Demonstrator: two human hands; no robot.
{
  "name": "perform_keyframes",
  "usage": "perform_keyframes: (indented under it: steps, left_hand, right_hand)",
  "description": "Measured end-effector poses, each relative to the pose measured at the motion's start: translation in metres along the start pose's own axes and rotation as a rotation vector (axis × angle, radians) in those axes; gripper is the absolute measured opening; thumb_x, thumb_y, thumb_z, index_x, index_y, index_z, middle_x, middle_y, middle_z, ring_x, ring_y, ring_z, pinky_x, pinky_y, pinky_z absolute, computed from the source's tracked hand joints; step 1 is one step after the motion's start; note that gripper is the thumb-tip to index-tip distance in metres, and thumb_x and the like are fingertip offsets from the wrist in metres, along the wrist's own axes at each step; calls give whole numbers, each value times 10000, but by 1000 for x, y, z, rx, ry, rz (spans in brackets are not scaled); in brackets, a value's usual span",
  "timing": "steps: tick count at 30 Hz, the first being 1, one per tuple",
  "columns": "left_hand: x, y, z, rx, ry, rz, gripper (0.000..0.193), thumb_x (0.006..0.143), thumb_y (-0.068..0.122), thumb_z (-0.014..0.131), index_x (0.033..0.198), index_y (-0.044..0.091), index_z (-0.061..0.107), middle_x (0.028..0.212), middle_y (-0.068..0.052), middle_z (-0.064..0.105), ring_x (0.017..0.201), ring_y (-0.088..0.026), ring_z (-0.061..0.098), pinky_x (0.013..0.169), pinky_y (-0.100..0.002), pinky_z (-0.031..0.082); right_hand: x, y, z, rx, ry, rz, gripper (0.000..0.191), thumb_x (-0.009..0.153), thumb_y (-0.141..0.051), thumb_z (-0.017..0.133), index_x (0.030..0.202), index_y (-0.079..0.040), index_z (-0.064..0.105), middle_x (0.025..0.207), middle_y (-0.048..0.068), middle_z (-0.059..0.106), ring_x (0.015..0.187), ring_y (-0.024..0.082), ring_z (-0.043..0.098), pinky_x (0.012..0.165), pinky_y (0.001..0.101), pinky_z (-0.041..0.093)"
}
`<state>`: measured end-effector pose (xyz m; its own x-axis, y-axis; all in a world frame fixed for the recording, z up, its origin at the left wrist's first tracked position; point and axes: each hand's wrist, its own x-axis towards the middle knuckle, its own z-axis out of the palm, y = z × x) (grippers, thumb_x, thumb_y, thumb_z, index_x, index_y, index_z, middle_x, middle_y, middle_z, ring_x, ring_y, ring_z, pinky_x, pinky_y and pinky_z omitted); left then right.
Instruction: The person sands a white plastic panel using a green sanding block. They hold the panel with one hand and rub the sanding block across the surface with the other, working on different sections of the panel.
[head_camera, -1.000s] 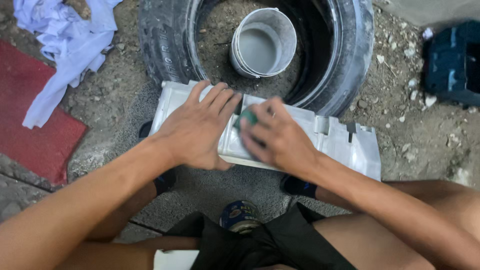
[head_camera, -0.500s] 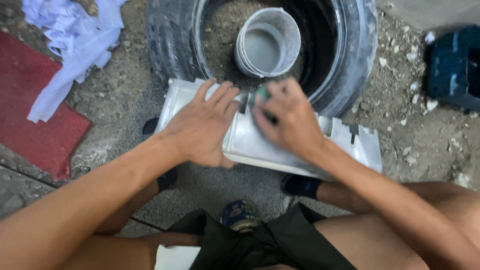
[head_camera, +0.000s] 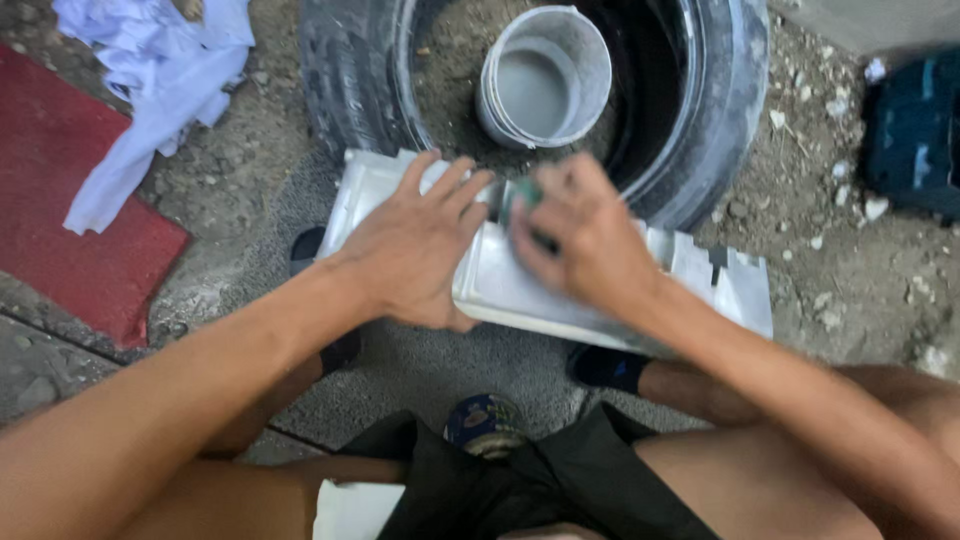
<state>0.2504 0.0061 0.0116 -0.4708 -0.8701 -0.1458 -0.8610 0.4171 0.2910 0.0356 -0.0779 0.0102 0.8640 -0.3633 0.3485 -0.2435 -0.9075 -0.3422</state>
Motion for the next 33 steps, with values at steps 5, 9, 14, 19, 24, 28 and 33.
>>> perform_keyframes:
  steps: [5,9,14,19,24,28,33]
  left_hand:
    - [0,-2,-1,-24,6,2,1210,505,694,839,1327,-128,505,1513,-275,401,1459,-415,274,1174,-558,145]
    - [-1,-3,-1,-3,-4,11,1208,521,695,840,1346,-124,513,1535,-280,415,1442,-416,277,1174,-558,153]
    - [-1,-2,0,-39,20,15,1214,500,680,855,1333,-132,509,1516,-278,418,1436,-414,288,1174,-564,150]
    - [-3,-1,-1,-43,28,15,1178,510,665,862,1311,-126,515,1504,-285,410,1439,-426,278,1168,-575,147]
    - [-4,0,-3,-28,-8,8,1187,504,658,859,1339,-113,519,1531,-276,414,1442,-418,272,1175,-569,145]
    - [-4,-1,-1,-38,31,27,1150,501,644,862,1276,-139,530,1486,-287,423,1440,-419,293,1181,-568,155]
    - [-4,-3,3,-28,51,41,1194,481,646,867,1307,-145,526,1513,-302,424,1467,-442,294,1158,-574,156]
  right_hand:
    - [8,-5,-6,14,6,0,183,832,-50,810,978,30,734,1075,162,687,956,317,590,827,390,524]
    - [14,-8,-13,-3,-60,-74,121,811,-47,806,870,-1,711,1003,152,680,954,329,589,841,393,529]
    - [9,-2,-7,10,-51,37,99,811,-25,805,865,9,729,951,133,678,872,306,568,771,408,495]
    - [3,1,-2,52,-39,6,107,841,-42,805,921,-5,744,1069,141,718,891,277,587,776,380,516]
    - [12,-4,-8,38,-4,-105,198,776,-69,794,945,12,729,1084,202,694,982,345,605,860,425,547]
    - [20,-13,-14,-9,-41,23,147,820,-22,816,942,31,755,1011,152,715,893,324,593,778,420,524]
    - [15,-24,-10,97,-33,-98,211,798,-78,811,957,18,710,1097,204,688,1022,347,634,878,421,560]
